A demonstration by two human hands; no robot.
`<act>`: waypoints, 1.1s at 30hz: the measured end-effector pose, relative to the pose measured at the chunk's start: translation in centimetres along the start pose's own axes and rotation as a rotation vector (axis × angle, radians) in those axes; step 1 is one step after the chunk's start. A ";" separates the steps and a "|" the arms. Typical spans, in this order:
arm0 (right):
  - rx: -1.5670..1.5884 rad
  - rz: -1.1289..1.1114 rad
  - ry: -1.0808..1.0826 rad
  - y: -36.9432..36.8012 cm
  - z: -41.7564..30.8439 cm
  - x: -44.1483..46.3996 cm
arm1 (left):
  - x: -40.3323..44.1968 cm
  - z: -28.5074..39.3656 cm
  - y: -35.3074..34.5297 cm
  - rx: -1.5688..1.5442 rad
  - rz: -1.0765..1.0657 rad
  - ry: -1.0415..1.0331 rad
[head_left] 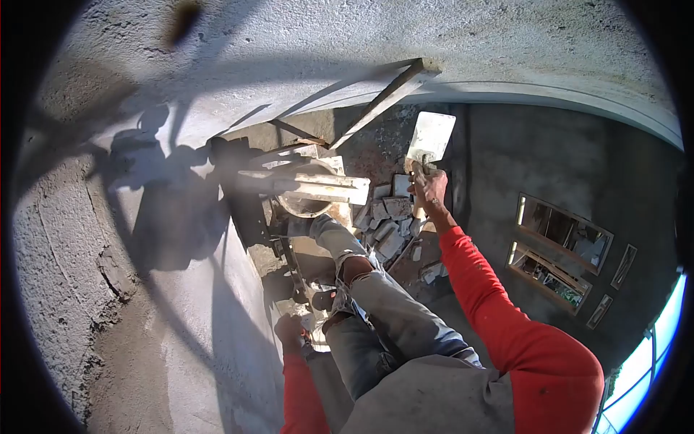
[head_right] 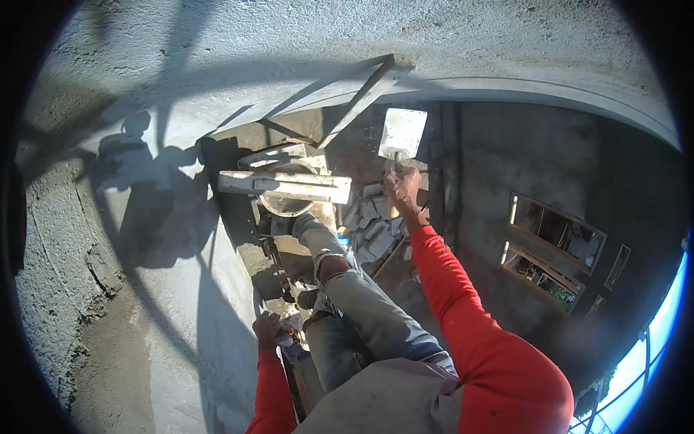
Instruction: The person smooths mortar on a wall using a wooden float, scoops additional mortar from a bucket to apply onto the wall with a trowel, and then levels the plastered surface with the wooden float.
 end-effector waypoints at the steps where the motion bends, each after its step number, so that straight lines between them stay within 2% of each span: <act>1: -0.106 -0.113 -0.091 -1.4 1.8 -1.8 | -1.6 2.4 0.2 -0.193 0.023 0.061; 2: 0.017 -0.233 -0.118 -2.6 3.7 -4.2 | -3.1 4.8 -0.1 -0.464 0.041 0.136; 3: 0.180 -0.300 -0.273 -3.9 3.0 -6.6 | -4.6 7.5 -0.4 -0.763 0.057 0.239; 4: 0.113 -0.341 -0.295 -4.4 3.7 -7.9 | -5.5 9.6 -0.6 -0.865 0.058 0.255; 6: 0.089 -0.432 -0.293 -5.5 3.8 -8.3 | -6.6 14.6 -0.7 -0.958 0.111 0.192; 8: 0.176 -0.529 -0.264 -6.3 2.7 -8.3 | -4.5 16.4 -0.8 -0.655 0.034 -0.024; 10: 0.188 -0.550 -0.123 -5.9 0.5 -6.6 | -3.3 17.9 -1.5 -0.618 -0.002 -0.146; 11: 0.234 -0.537 -0.053 -5.8 -1.1 -6.2 | -3.7 19.5 -1.8 -0.737 0.010 -0.156; 14: 0.062 -0.639 -0.077 -5.9 -7.9 -7.2 | -8.5 24.5 -1.0 -1.158 -0.049 -0.020; 17: -0.130 -0.689 -0.005 -6.1 -8.9 -8.5 | -11.2 24.0 -1.4 -1.207 0.051 0.003; 18: -0.188 -0.611 -0.108 -5.9 -7.0 -8.9 | -12.7 24.9 -0.5 -1.211 0.069 0.006; 19: -0.386 -0.557 -0.175 -5.8 -5.2 -9.2 | -13.3 23.9 -1.1 -1.293 0.079 -0.007; 20: -0.541 -0.547 -0.078 -5.9 -2.6 -9.0 | -14.0 22.5 -2.0 -1.371 0.082 -0.034; 21: -0.470 -0.669 -0.164 -6.1 -2.4 -11.7 | -15.9 22.5 -1.4 -1.285 0.117 -0.037; 22: -0.469 -0.808 -0.109 -6.2 0.3 -12.4 | -18.2 22.3 -0.6 -1.200 0.152 -0.036; 23: -0.457 -0.946 -0.053 -6.2 3.1 -13.1 | -19.5 21.5 0.5 -0.781 0.309 -0.256; 24: -0.620 -0.917 -0.136 -6.3 5.9 -13.0 | -21.0 21.1 0.7 -0.543 0.411 -0.363; 25: -0.698 -0.879 -0.207 -6.4 4.4 -15.2 | -22.5 20.5 0.6 -0.304 0.542 -0.446; 28: -0.130 -0.932 -0.138 -9.8 17.4 -9.7 | -26.1 17.1 -1.0 -0.307 0.735 -0.346; 29: -0.471 -1.043 0.143 -12.4 13.9 -10.6 | -26.5 15.0 -2.4 -0.327 0.799 -0.309; 30: -1.287 -0.951 0.494 -15.1 9.3 -11.2 | -27.0 13.0 -3.9 -0.347 0.863 -0.271; 31: -1.188 -0.985 0.738 -16.7 4.7 -12.8 | -26.4 10.8 -5.9 -0.165 0.889 -0.255; 32: -1.087 -1.019 0.985 -19.0 1.8 -14.3 | -25.7 7.3 -8.8 -0.660 0.679 -0.270; 33: -0.958 -1.035 1.144 -22.3 0.5 -13.6 | -29.4 10.1 -8.9 0.148 0.658 -0.184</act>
Point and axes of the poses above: each hand's wrist, its own x-axis towards the middle knuckle, its own y-axis out of the back of the hand, z = x × y, the point moved 7 cm from there along x, towards the middle knuckle, and after that the axes turned 10 degrees about -z, right-handed, at the moved point
